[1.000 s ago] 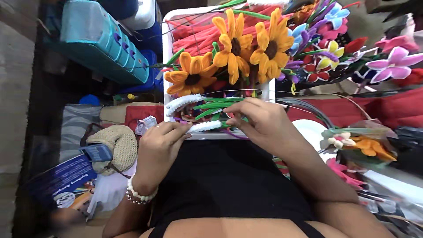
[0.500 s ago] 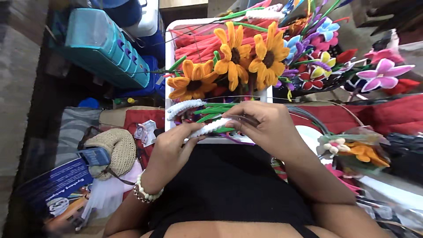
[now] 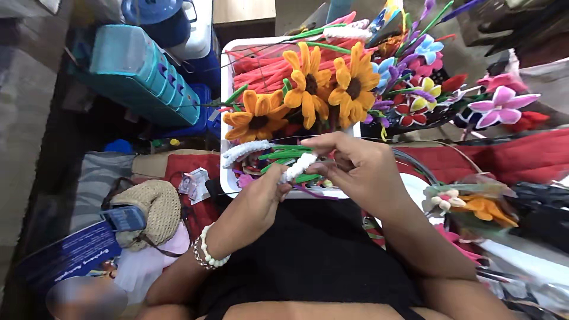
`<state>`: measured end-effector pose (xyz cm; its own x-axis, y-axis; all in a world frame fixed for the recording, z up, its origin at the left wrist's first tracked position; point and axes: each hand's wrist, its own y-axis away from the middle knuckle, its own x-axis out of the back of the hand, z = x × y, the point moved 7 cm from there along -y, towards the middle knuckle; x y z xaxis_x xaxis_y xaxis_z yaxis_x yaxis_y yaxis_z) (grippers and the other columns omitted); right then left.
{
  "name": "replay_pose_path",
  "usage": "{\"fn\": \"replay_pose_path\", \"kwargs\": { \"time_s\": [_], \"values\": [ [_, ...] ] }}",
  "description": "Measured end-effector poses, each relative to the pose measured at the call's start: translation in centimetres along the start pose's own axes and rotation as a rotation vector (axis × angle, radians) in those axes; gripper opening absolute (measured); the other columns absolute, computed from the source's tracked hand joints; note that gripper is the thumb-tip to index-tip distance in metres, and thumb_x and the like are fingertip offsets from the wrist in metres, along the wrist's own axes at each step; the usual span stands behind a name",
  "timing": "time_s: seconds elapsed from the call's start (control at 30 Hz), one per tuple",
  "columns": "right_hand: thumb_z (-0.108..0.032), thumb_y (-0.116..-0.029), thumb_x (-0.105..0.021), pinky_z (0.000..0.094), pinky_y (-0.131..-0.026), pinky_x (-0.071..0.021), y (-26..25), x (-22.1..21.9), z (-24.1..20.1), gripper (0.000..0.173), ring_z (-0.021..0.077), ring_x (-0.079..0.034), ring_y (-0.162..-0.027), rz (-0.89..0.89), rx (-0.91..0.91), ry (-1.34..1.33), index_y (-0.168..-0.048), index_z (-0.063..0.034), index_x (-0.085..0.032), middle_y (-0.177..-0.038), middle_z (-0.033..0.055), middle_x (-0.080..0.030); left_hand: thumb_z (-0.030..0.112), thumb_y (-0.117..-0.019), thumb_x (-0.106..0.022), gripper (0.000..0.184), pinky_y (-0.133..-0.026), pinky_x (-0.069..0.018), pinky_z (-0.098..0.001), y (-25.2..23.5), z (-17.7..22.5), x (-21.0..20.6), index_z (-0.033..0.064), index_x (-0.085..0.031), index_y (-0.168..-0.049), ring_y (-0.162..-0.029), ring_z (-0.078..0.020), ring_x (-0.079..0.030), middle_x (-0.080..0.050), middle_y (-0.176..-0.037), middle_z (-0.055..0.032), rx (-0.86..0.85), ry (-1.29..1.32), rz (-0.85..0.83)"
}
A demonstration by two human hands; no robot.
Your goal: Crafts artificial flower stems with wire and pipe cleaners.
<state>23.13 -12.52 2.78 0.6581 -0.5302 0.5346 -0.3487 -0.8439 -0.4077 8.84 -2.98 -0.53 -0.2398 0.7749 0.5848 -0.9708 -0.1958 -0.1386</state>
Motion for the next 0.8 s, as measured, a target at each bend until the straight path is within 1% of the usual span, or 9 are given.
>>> {"fn": "replay_pose_path", "kwargs": {
  "time_s": [0.07, 0.23, 0.3, 0.43, 0.53, 0.57, 0.63, 0.7, 0.8],
  "values": [
    [-0.030, -0.0939, -0.074, 0.0120, -0.055, -0.0430, 0.02, 0.12, 0.23, 0.036, -0.0038, -0.051, -0.064, -0.023, -0.004, -0.027, -0.122, -0.0081, -0.072, -0.090, -0.0054, -0.070, 0.020, -0.1110, -0.040, 0.027, -0.074, -0.0520, -0.0215, 0.12, 0.13, -0.02, 0.0001, -0.056, -0.120, -0.078, -0.0071, -0.058, -0.060, -0.089, -0.0036, 0.014, -0.060, -0.005],
    [-0.029, -0.0932, -0.075, 0.0123, -0.063, -0.0517, 0.19, -0.08, 0.34, 0.026, -0.0037, -0.061, -0.072, -0.068, -0.011, -0.110, -0.109, -0.0081, -0.076, -0.090, -0.0054, -0.072, 0.020, -0.1110, -0.041, 0.027, -0.072, -0.0539, -0.0254, 0.33, 0.13, -0.28, 0.0004, -0.056, -0.120, -0.076, -0.0105, -0.060, -0.061, -0.087, -0.0047, 0.007, -0.136, -0.035],
    [-0.027, -0.0933, -0.075, 0.0123, -0.062, -0.0513, 0.13, -0.07, 0.17, 0.024, -0.0036, -0.061, -0.071, -0.070, -0.005, -0.131, -0.106, -0.0076, -0.076, -0.090, -0.0050, -0.073, 0.021, -0.1110, -0.040, 0.028, -0.070, -0.0538, -0.0265, 0.32, 0.27, -0.39, 0.0005, -0.057, -0.119, -0.074, -0.0117, -0.060, -0.059, -0.084, -0.0046, -0.005, -0.161, -0.042],
    [-0.033, -0.0939, -0.074, 0.0111, -0.057, -0.0457, 0.06, 0.04, 0.08, 0.029, -0.0055, -0.054, -0.065, -0.075, -0.047, -0.098, -0.111, -0.0094, -0.076, -0.087, -0.0072, -0.070, 0.019, -0.1093, -0.042, 0.025, -0.070, -0.0564, -0.0354, 0.24, 0.70, -0.24, 0.0017, -0.059, -0.114, -0.076, -0.0206, -0.066, -0.063, -0.084, -0.0084, -0.015, -0.351, 0.022],
    [-0.034, -0.0952, -0.072, 0.0129, -0.061, -0.0498, 0.07, 0.00, 0.57, 0.032, -0.0038, -0.059, -0.068, -0.111, -0.077, -0.008, -0.117, -0.0108, -0.075, -0.089, -0.0064, -0.072, 0.011, -0.1050, -0.049, 0.017, -0.071, -0.0576, -0.0396, 0.13, 0.69, -0.07, 0.0043, -0.064, -0.109, -0.081, -0.0247, -0.069, -0.068, -0.091, -0.0100, -0.078, -0.535, 0.105],
    [-0.033, -0.0954, -0.071, 0.0141, -0.061, -0.0495, 0.07, -0.12, 0.76, 0.031, -0.0027, -0.059, -0.068, -0.123, -0.076, -0.005, -0.116, -0.0108, -0.075, -0.089, -0.0057, -0.072, 0.008, -0.1024, -0.051, 0.015, -0.069, -0.0568, -0.0400, 0.00, 0.69, -0.02, 0.0041, -0.065, -0.106, -0.079, -0.0259, -0.069, -0.068, -0.090, -0.0106, -0.102, -0.581, 0.124],
    [-0.033, -0.0960, -0.071, 0.0140, -0.063, -0.0516, 0.09, -0.37, 0.95, 0.027, -0.0029, -0.061, -0.072, -0.146, -0.064, -0.018, -0.113, -0.0127, -0.077, -0.090, -0.0070, -0.072, 0.004, -0.0997, -0.052, 0.014, -0.065, -0.0555, -0.0401, -0.22, 0.56, 0.04, 0.0039, -0.066, -0.104, -0.076, -0.0268, -0.068, -0.068, -0.088, -0.0109, -0.118, -0.631, 0.111],
    [-0.033, -0.0961, -0.071, 0.0132, -0.063, -0.0504, 0.27, -0.49, 0.87, 0.022, -0.0038, -0.060, -0.071, -0.150, -0.053, -0.038, -0.104, -0.0136, -0.078, -0.090, -0.0072, -0.072, 0.005, -0.1003, -0.051, 0.015, -0.067, -0.0555, -0.0401, -0.22, 0.48, 0.03, 0.0042, -0.066, -0.104, -0.076, -0.0264, -0.068, -0.068, -0.087, -0.0103, -0.125, -0.634, 0.080],
    [-0.027, -0.0947, -0.073, 0.0129, -0.061, -0.0505, 0.44, -0.55, 0.74, 0.016, -0.0034, -0.060, -0.070, -0.100, -0.064, -0.037, -0.098, -0.0124, -0.078, -0.088, -0.0063, -0.072, 0.002, -0.0995, -0.050, 0.018, -0.067, -0.0542, -0.0412, -0.29, 0.40, -0.21, 0.0043, -0.065, -0.108, -0.078, -0.0273, -0.068, -0.068, -0.089, -0.0104, -0.118, -0.643, 0.049]
  ]
}}
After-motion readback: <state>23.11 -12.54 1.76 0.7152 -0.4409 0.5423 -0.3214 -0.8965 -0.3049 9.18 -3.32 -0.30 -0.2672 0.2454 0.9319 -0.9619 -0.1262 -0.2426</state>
